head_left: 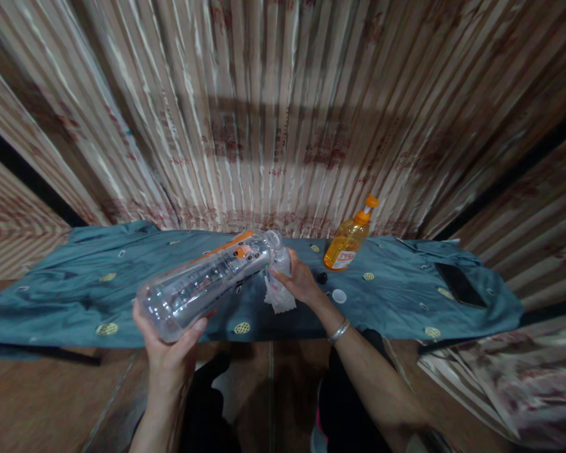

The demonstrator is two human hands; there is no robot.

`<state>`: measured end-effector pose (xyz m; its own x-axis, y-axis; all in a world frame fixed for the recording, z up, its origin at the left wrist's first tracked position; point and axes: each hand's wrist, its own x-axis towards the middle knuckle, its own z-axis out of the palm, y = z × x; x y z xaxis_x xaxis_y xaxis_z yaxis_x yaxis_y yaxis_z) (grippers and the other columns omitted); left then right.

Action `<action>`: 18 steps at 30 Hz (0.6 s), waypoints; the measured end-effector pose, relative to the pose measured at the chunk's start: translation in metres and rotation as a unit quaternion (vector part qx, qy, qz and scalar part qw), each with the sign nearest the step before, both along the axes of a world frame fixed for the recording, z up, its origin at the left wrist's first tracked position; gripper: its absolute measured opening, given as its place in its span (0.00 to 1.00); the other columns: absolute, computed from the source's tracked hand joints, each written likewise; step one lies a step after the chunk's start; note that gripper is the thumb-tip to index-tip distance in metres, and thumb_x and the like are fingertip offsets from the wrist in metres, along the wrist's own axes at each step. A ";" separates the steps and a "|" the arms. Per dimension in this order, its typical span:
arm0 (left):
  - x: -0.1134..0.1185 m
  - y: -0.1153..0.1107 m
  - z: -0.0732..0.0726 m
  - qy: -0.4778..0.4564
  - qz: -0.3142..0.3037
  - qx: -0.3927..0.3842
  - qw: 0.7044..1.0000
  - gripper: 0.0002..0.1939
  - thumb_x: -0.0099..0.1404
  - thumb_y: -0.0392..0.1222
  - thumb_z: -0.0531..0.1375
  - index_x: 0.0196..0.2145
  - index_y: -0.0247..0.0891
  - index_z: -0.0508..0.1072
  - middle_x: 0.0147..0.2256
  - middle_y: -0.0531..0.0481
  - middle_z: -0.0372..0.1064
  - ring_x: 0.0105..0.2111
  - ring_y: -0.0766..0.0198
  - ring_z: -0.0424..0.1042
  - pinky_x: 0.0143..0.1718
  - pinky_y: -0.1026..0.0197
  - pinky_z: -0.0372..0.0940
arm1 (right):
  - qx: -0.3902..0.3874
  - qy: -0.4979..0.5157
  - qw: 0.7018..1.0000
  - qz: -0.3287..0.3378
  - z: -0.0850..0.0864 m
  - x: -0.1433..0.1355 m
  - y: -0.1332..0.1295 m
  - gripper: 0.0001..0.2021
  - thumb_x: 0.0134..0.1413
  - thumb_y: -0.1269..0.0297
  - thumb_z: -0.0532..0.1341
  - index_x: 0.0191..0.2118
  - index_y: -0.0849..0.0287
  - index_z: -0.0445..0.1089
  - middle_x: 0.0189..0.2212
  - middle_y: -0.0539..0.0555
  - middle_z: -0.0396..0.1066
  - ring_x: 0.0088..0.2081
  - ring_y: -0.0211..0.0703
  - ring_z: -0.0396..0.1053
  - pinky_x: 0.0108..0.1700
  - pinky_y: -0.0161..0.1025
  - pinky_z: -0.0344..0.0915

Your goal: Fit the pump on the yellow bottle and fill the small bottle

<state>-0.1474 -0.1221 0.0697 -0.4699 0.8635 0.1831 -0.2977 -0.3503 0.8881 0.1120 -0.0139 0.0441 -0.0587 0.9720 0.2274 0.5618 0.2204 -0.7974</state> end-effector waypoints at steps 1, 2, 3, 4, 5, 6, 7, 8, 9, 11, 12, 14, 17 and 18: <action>0.000 0.000 0.000 -0.001 -0.002 -0.001 1.000 0.57 0.43 0.41 0.84 0.67 0.64 0.68 0.65 0.50 0.70 0.58 0.48 0.75 0.48 0.52 0.81 | 0.000 0.001 1.000 0.000 0.000 0.000 0.000 0.32 0.64 0.56 0.71 0.69 0.56 0.67 0.57 0.61 0.81 0.60 0.62 0.80 0.64 0.57 0.75; 0.000 0.000 0.000 0.000 -0.003 -0.003 1.000 0.57 0.43 0.42 0.84 0.68 0.64 0.69 0.65 0.49 0.71 0.57 0.49 0.75 0.48 0.52 0.81 | 0.000 0.002 1.000 0.001 0.000 0.000 0.000 0.32 0.64 0.56 0.71 0.69 0.56 0.67 0.57 0.61 0.81 0.60 0.62 0.80 0.64 0.57 0.75; 0.000 0.000 0.001 0.001 -0.005 -0.004 1.000 0.57 0.44 0.42 0.84 0.68 0.64 0.68 0.65 0.49 0.71 0.58 0.49 0.75 0.48 0.52 0.81 | 0.000 0.001 1.000 0.001 0.000 0.000 0.000 0.31 0.64 0.56 0.71 0.69 0.56 0.67 0.57 0.61 0.81 0.60 0.61 0.80 0.64 0.57 0.75; 0.000 0.000 0.002 0.004 -0.006 -0.005 1.000 0.56 0.45 0.42 0.84 0.68 0.64 0.68 0.65 0.49 0.71 0.58 0.49 0.75 0.49 0.51 0.81 | 0.000 0.001 1.000 0.000 0.000 0.000 0.000 0.31 0.64 0.56 0.71 0.69 0.56 0.67 0.57 0.61 0.81 0.60 0.61 0.80 0.64 0.56 0.75; 0.001 -0.001 0.003 0.006 -0.006 -0.004 1.000 0.55 0.46 0.42 0.83 0.68 0.64 0.68 0.65 0.49 0.71 0.59 0.48 0.75 0.49 0.51 0.81 | 0.001 -0.001 1.000 -0.001 0.000 0.000 0.000 0.31 0.63 0.57 0.71 0.69 0.56 0.67 0.57 0.60 0.81 0.60 0.61 0.80 0.64 0.56 0.75; 0.002 -0.001 0.003 0.007 -0.006 -0.003 1.000 0.55 0.47 0.41 0.83 0.68 0.65 0.68 0.66 0.49 0.70 0.60 0.48 0.75 0.49 0.51 0.81 | 0.003 -0.002 1.000 -0.002 -0.001 0.000 0.000 0.32 0.63 0.57 0.71 0.69 0.55 0.67 0.57 0.60 0.81 0.60 0.61 0.80 0.64 0.56 0.75; 0.003 -0.002 0.004 0.007 -0.005 -0.003 1.000 0.54 0.47 0.41 0.83 0.68 0.65 0.68 0.66 0.49 0.70 0.61 0.47 0.74 0.49 0.50 0.81 | 0.005 -0.003 1.000 -0.002 -0.001 0.000 0.001 0.32 0.63 0.57 0.72 0.69 0.55 0.67 0.57 0.60 0.81 0.60 0.61 0.80 0.63 0.56 0.75; 0.003 -0.002 0.004 0.007 -0.003 -0.004 1.000 0.55 0.47 0.41 0.83 0.68 0.65 0.68 0.66 0.49 0.70 0.61 0.46 0.74 0.49 0.50 0.81 | 0.006 -0.004 1.000 -0.002 -0.002 0.000 0.001 0.32 0.63 0.57 0.72 0.69 0.55 0.67 0.57 0.60 0.81 0.60 0.61 0.80 0.63 0.56 0.75; 0.003 -0.003 0.004 0.006 0.000 -0.005 1.000 0.56 0.46 0.41 0.83 0.68 0.65 0.67 0.66 0.49 0.69 0.61 0.45 0.74 0.49 0.49 0.81 | 0.006 -0.006 1.000 -0.001 -0.002 0.001 0.001 0.32 0.63 0.57 0.72 0.69 0.54 0.67 0.57 0.60 0.81 0.60 0.61 0.80 0.63 0.56 0.75; 0.003 -0.003 0.004 0.006 0.003 -0.010 1.000 0.57 0.45 0.41 0.83 0.69 0.65 0.67 0.65 0.49 0.70 0.61 0.45 0.74 0.51 0.47 0.81 | 0.004 -0.007 1.000 0.000 -0.002 0.001 0.001 0.31 0.63 0.56 0.72 0.69 0.54 0.67 0.57 0.60 0.81 0.60 0.61 0.80 0.63 0.56 0.76; 0.003 -0.003 0.003 0.006 0.003 -0.011 1.000 0.57 0.45 0.41 0.83 0.69 0.65 0.67 0.65 0.49 0.70 0.61 0.45 0.75 0.52 0.46 0.81 | 0.002 -0.008 1.000 0.000 -0.002 0.001 0.001 0.32 0.64 0.56 0.72 0.69 0.55 0.67 0.57 0.60 0.81 0.60 0.61 0.80 0.63 0.56 0.76; 0.003 -0.003 0.003 0.005 -0.002 -0.009 1.000 0.57 0.46 0.41 0.83 0.69 0.66 0.66 0.65 0.50 0.70 0.60 0.47 0.75 0.52 0.47 0.81 | -0.002 -0.009 1.000 -0.001 -0.001 0.001 0.000 0.32 0.63 0.56 0.72 0.69 0.56 0.67 0.57 0.60 0.81 0.59 0.62 0.81 0.63 0.56 0.76; 0.003 -0.003 0.004 0.004 -0.006 -0.004 1.000 0.56 0.46 0.40 0.83 0.68 0.65 0.66 0.67 0.49 0.69 0.61 0.47 0.75 0.50 0.50 0.81 | -0.002 -0.011 1.000 -0.003 -0.001 0.000 0.000 0.33 0.62 0.57 0.73 0.70 0.56 0.67 0.57 0.61 0.81 0.60 0.62 0.80 0.63 0.56 0.76; 0.003 -0.004 0.004 0.005 -0.005 -0.005 1.000 0.56 0.46 0.40 0.83 0.69 0.64 0.66 0.67 0.49 0.69 0.61 0.46 0.75 0.50 0.49 0.81 | -0.001 -0.010 1.000 -0.004 -0.001 0.000 0.000 0.33 0.63 0.56 0.73 0.70 0.56 0.67 0.57 0.61 0.81 0.60 0.62 0.80 0.62 0.56 0.76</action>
<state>-0.1443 -0.1258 0.0738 -0.4590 0.8700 0.1799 -0.2924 -0.3391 0.8942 0.1122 -0.0137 0.0431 -0.0557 0.9731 0.2235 0.5801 0.2137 -0.7860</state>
